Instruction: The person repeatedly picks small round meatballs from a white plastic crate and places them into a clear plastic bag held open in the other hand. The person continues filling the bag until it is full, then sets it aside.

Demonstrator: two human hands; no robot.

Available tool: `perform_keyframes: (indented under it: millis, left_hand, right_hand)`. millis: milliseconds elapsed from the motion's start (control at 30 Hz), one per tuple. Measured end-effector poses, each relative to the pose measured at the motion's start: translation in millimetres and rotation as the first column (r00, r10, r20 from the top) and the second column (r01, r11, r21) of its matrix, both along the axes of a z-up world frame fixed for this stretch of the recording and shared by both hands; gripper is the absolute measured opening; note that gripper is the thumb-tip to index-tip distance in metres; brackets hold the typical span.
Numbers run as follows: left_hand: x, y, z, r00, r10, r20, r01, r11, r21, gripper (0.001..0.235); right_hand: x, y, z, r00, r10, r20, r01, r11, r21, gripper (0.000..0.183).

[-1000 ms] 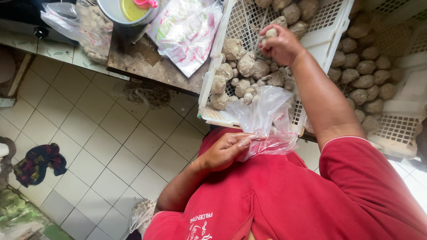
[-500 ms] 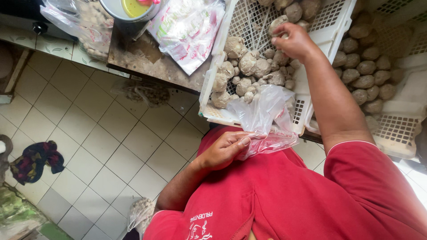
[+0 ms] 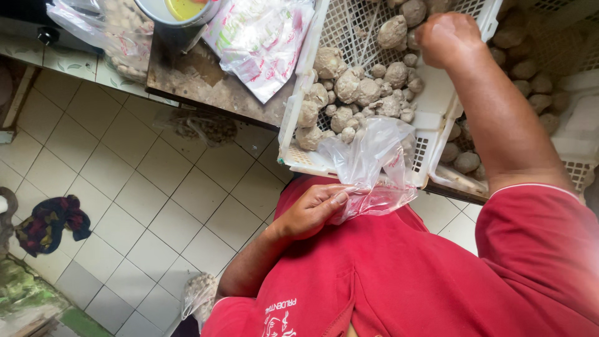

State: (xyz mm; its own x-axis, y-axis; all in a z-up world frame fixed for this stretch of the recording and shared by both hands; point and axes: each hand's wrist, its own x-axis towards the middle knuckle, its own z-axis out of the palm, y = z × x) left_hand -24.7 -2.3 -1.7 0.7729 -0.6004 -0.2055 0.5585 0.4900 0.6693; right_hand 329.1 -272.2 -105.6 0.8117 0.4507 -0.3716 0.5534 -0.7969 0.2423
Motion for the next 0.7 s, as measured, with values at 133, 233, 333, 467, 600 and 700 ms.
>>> perform_keyframes:
  millis: [133, 233, 333, 467, 600, 700]
  left_hand:
    - [4, 1, 2, 0.999, -0.01, 0.048, 0.008, 0.999, 0.035, 0.043]
    - [3, 1, 2, 0.999, -0.018, 0.037, 0.016, 0.999, 0.034, 0.044]
    - [3, 1, 3, 0.999, -0.012, 0.034, 0.011, 0.999, 0.044, 0.044]
    - [2, 0, 4, 0.999, 0.009, 0.05, -0.011, 1.0, 0.022, 0.045]
    - [1, 0, 3, 0.998, 0.028, 0.048, -0.028, 1.0, -0.007, 0.045]
    - [-3, 1, 3, 0.998, 0.043, 0.053, -0.044, 0.999, 0.015, 0.044]
  right_hand:
    - [-16, 11, -10, 0.951, 0.309, 0.02, -0.291, 0.913, -0.285, 0.03]
    - [-19, 22, -22, 0.951, 0.309, -0.014, -0.286, 0.859, -0.425, 0.031]
    - [-13, 29, -25, 0.974, 0.213, -0.08, -0.227, 0.89, -0.396, 0.029]
    - [-9, 28, -20, 0.96, 0.237, -0.149, -0.277, 0.877, -0.393, 0.026]
    - [-9, 25, 0, 0.96, 0.234, -0.152, -0.275, 0.884, -0.378, 0.025]
    - [-14, 21, 23, 0.945, 0.175, -0.277, -0.266, 0.902, -0.339, 0.024]
